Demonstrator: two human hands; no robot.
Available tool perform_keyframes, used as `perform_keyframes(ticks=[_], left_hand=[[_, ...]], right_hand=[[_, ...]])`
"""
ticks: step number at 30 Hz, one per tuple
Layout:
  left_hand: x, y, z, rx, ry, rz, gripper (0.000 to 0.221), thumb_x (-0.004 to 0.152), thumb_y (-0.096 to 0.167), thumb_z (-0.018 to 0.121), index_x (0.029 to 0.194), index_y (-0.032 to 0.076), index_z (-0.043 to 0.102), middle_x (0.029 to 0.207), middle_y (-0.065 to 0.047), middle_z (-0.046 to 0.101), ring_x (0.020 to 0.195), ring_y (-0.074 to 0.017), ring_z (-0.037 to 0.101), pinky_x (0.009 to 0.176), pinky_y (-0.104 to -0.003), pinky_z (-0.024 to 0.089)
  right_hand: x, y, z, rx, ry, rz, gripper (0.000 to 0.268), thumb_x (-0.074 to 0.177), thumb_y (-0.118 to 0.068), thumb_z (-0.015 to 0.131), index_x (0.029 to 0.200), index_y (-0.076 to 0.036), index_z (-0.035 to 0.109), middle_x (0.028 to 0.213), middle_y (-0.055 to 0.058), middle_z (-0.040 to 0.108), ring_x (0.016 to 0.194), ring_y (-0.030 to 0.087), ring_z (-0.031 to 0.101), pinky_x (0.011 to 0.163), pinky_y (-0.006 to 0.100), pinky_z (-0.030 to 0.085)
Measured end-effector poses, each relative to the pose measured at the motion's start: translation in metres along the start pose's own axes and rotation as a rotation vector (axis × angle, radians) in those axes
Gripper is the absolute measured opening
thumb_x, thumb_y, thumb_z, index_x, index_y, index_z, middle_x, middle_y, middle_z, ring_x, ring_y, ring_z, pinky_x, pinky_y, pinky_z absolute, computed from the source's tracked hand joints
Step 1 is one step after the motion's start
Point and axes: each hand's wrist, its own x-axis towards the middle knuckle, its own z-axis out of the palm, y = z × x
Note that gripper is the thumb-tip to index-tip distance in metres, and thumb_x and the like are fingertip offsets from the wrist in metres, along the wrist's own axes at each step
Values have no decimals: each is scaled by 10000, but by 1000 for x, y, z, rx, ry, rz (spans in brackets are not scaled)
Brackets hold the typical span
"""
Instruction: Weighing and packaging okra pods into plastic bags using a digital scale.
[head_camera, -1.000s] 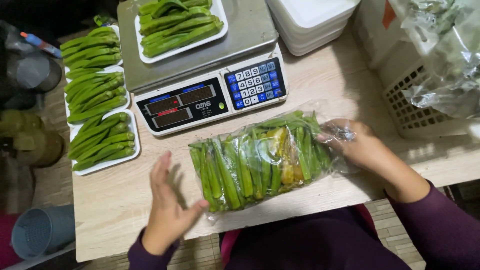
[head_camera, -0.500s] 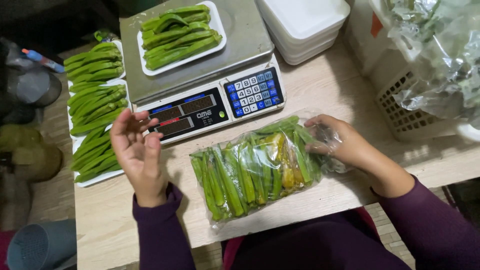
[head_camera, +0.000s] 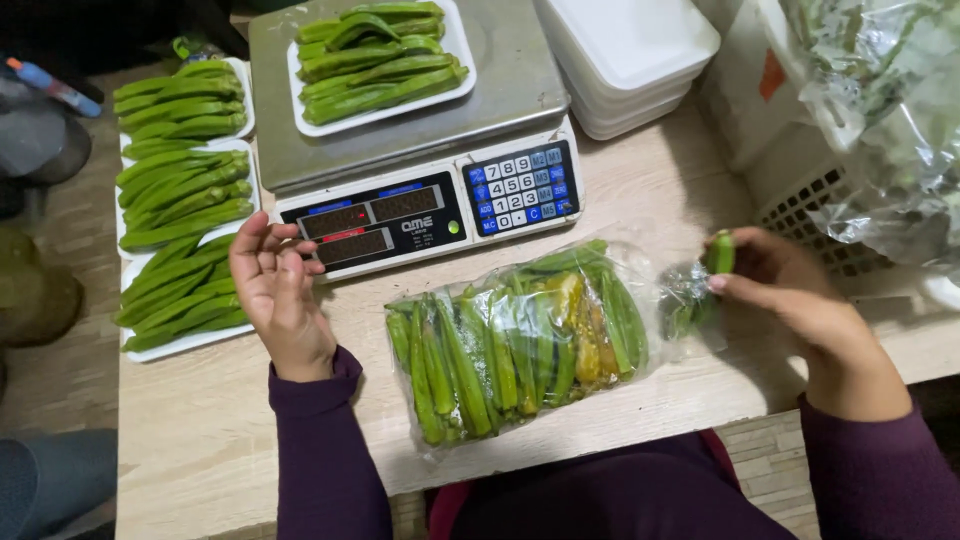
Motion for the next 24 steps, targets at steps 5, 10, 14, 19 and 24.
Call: perform_keyframes(ticks=[5, 10, 14, 19, 24], left_hand=[[-2, -3, 2, -33, 32, -19, 480, 981, 233, 664, 1416, 104, 506, 1197, -71, 584, 958, -118, 613, 785, -200, 524], [0, -15, 4, -58, 71, 28, 487, 952, 154, 635, 1409, 71, 490, 1140, -87, 607, 887, -98, 594, 739, -182, 470], [-1, -7, 11, -90, 91, -8, 466, 891, 91, 634, 1345, 60, 534, 1126, -84, 601, 917, -114, 563, 737, -211, 469], [-2, -29, 12, -173, 48, -6, 466, 951, 155, 647, 1376, 44, 492, 1107, -67, 588, 883, -84, 563, 667, -146, 468], [2, -37, 16, -130, 58, -12, 497, 919, 151, 698, 1372, 58, 515, 1106, -59, 591, 880, -76, 559, 715, -159, 480]], right_hand=[[-33, -34, 2, -44, 181, -301, 432, 855, 4, 751, 1261, -26, 608, 1160, 98, 670, 1027, 174, 653, 918, 254, 555], [-46, -118, 41, -231, 243, -664, 475, 826, 44, 797, 1259, 74, 604, 1159, 156, 643, 988, 175, 612, 876, 241, 511], [2, -192, 82, -239, 191, -736, 501, 800, -39, 825, 1248, 43, 617, 1130, 153, 686, 997, 187, 667, 921, 261, 570], [114, -238, 132, 433, -76, -541, 394, 866, -45, 811, 1211, -4, 625, 1038, 89, 635, 841, 148, 676, 635, 234, 646], [164, -232, 160, 522, -141, -421, 286, 859, -46, 787, 1111, -33, 653, 1049, 60, 620, 831, 130, 675, 666, 225, 634]])
